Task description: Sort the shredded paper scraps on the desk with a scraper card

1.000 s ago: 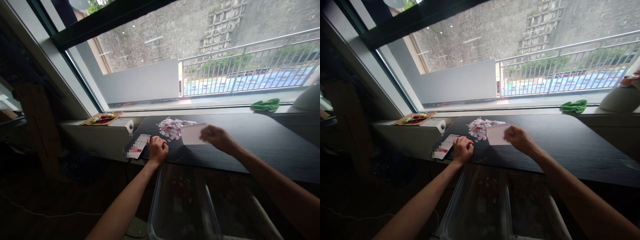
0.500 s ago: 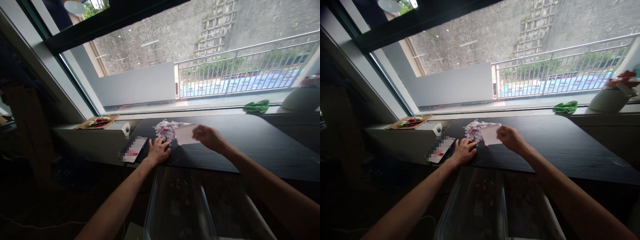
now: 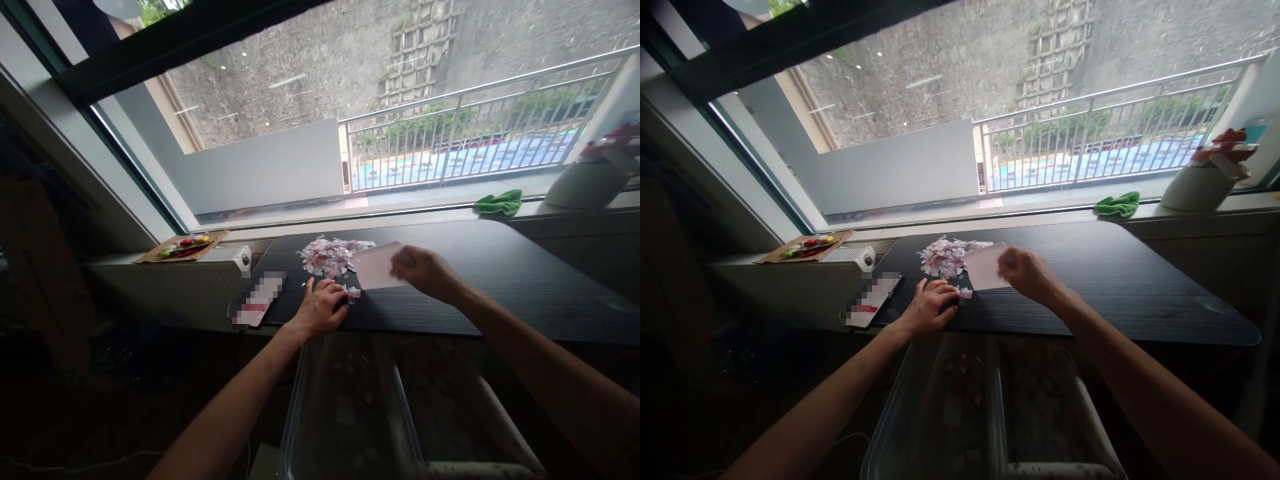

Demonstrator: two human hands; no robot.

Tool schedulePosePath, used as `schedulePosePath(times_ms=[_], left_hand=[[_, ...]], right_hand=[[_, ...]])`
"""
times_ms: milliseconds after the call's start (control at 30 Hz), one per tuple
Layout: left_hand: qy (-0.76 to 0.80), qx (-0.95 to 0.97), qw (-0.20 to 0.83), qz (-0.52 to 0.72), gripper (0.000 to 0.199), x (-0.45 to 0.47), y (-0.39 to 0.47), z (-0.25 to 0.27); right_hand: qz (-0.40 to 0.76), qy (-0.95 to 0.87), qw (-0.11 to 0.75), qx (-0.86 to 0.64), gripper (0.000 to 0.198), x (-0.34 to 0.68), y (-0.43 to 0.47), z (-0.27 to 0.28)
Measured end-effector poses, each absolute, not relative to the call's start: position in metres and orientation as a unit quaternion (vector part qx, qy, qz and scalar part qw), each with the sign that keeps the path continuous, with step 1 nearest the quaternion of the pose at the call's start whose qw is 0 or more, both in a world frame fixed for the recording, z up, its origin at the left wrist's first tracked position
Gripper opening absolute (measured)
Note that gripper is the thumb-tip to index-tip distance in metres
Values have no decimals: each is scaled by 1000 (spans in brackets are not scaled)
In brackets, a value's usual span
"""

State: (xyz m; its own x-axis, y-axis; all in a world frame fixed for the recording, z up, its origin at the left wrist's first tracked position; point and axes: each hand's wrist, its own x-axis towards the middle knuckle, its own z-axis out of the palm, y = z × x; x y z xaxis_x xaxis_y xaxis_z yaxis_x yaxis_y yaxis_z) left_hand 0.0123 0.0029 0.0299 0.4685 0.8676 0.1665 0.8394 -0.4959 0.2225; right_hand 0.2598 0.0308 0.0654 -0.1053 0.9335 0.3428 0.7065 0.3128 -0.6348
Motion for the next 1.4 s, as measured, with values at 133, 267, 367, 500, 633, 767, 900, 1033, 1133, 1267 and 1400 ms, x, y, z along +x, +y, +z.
schedulePosePath(times_ms=[133, 267, 367, 500, 633, 767, 900, 1033, 1133, 1267, 1400], left_hand=[[488, 859, 50, 147, 27, 19, -4, 30], [465, 872, 61, 141, 30, 24, -5, 29], [470, 870, 48, 145, 28, 18, -6, 30], [503, 851, 19, 150, 26, 11, -6, 28], [496, 857, 10, 141, 31, 20, -2, 24], [500, 857, 4, 127, 28, 27, 1, 24], [507, 851, 7, 136, 26, 21, 0, 24], [504, 850, 12, 149, 27, 18, -1, 23], [498, 854, 8, 149, 27, 17, -1, 24], [498, 853, 0, 154, 27, 13, 0, 28], [507, 847, -3, 159, 26, 7, 3, 28]], right_hand=[[159, -692, 381, -592, 12, 282, 11, 71], [221, -676, 417, -566, 14, 274, 13, 62], [230, -682, 403, -565, 12, 268, 18, 57], [156, -682, 376, -607, 11, 276, 13, 62], [182, -688, 390, -584, 14, 274, 10, 62], [191, -716, 381, -553, 15, 268, 9, 58], [122, -735, 352, -567, 11, 271, 2, 65], [131, -734, 356, -564, 10, 275, -2, 70], [121, -731, 349, -573, 11, 274, 1, 69], [105, -724, 332, -595, 10, 271, 2, 70], [92, -721, 317, -610, 10, 270, 0, 77]])
